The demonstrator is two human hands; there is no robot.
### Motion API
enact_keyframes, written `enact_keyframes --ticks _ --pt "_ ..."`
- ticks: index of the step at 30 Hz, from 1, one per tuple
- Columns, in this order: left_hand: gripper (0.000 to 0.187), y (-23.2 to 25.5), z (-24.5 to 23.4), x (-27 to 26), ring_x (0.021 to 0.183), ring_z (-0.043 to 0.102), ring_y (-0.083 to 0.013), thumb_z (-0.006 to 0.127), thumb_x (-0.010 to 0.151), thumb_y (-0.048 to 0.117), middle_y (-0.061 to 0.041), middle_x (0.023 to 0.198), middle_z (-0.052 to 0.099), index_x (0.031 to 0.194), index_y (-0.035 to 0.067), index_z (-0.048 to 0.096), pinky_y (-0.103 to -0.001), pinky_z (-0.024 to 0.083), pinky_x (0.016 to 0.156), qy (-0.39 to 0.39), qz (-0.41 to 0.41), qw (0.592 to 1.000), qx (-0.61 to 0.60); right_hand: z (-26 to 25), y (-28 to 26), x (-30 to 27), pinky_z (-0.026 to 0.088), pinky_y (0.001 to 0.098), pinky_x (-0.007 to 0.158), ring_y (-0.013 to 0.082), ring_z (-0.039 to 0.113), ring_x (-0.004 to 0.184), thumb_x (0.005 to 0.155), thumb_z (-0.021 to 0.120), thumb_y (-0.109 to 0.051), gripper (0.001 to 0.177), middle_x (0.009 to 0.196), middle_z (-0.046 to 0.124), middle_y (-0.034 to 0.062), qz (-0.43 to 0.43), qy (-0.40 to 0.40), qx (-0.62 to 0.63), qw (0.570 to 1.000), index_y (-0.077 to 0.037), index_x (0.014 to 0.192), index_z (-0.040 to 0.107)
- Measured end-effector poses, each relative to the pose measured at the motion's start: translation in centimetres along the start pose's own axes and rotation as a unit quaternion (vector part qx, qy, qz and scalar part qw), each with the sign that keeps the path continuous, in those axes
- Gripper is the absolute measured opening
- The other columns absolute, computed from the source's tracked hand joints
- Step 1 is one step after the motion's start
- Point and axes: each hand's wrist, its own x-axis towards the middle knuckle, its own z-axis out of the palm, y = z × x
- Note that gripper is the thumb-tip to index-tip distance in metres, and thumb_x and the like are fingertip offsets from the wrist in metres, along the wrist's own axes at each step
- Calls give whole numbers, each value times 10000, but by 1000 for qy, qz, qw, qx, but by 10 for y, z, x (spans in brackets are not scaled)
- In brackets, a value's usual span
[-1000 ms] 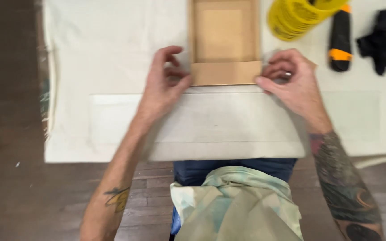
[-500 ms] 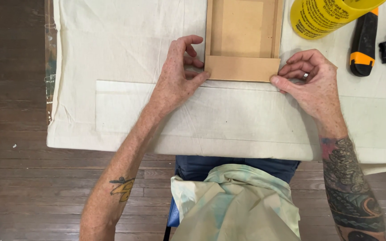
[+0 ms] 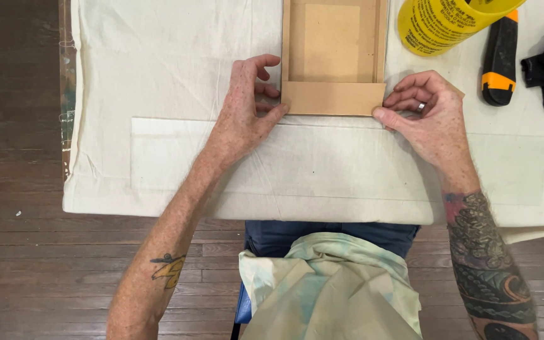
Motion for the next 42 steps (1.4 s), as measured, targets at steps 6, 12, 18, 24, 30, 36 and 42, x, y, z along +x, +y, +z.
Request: enact_keyframes --ticks 6,12,18,24,30,36,42 --pt "534 -2 2 -2 1005 598 -156 694 941 7 -96 1246 401 1395 128 439 -261 657 859 15 28 999 4 4 -10 -4 610 226 839 136 685 909 883 851 -17 385 1008 692 117 -8 11 -18 1000 -36 1130 555" --pt "334 5 18 -14 927 608 -284 829 849 81 -85 1050 459 1140 122 667 -402 589 762 100 189 940 266 29 -10 -26 594 310 698 238 697 881 901 933 -6 304 964 726 115 -174 105 -168 965 -19 1053 671" --pt "131 -7 40 -5 831 500 -249 820 878 182 -28 919 431 881 162 690 -376 456 699 133 307 851 406 54 -15 -12 600 376 780 250 700 907 887 876 -30 176 897 748 56 -330 83 -292 894 -88 990 746" --pt "176 -11 42 -3 808 483 -235 798 884 142 -14 885 410 813 157 638 -358 422 681 154 326 841 403 53 -1 -8 587 370 740 235 682 817 892 843 11 162 787 714 37 -362 85 -323 870 -106 950 747" --pt "141 -7 39 -5 810 501 -260 785 902 135 -39 888 434 841 151 658 -371 441 690 142 322 849 395 59 -14 -7 580 375 747 250 692 821 897 826 22 157 805 738 53 -374 90 -309 870 -93 924 723" --pt "101 -8 35 -4 847 564 -299 818 884 139 -70 905 502 893 152 718 -400 467 709 114 327 861 371 24 13 -15 587 385 760 266 715 834 898 831 -2 157 849 759 69 -322 94 -307 891 -83 955 709" --pt "112 -13 28 -12 831 546 -239 834 881 135 -35 924 514 900 168 729 -355 457 713 123 307 854 401 -10 33 -26 580 340 787 229 735 872 874 867 18 208 888 781 43 -288 110 -323 895 -96 987 735"
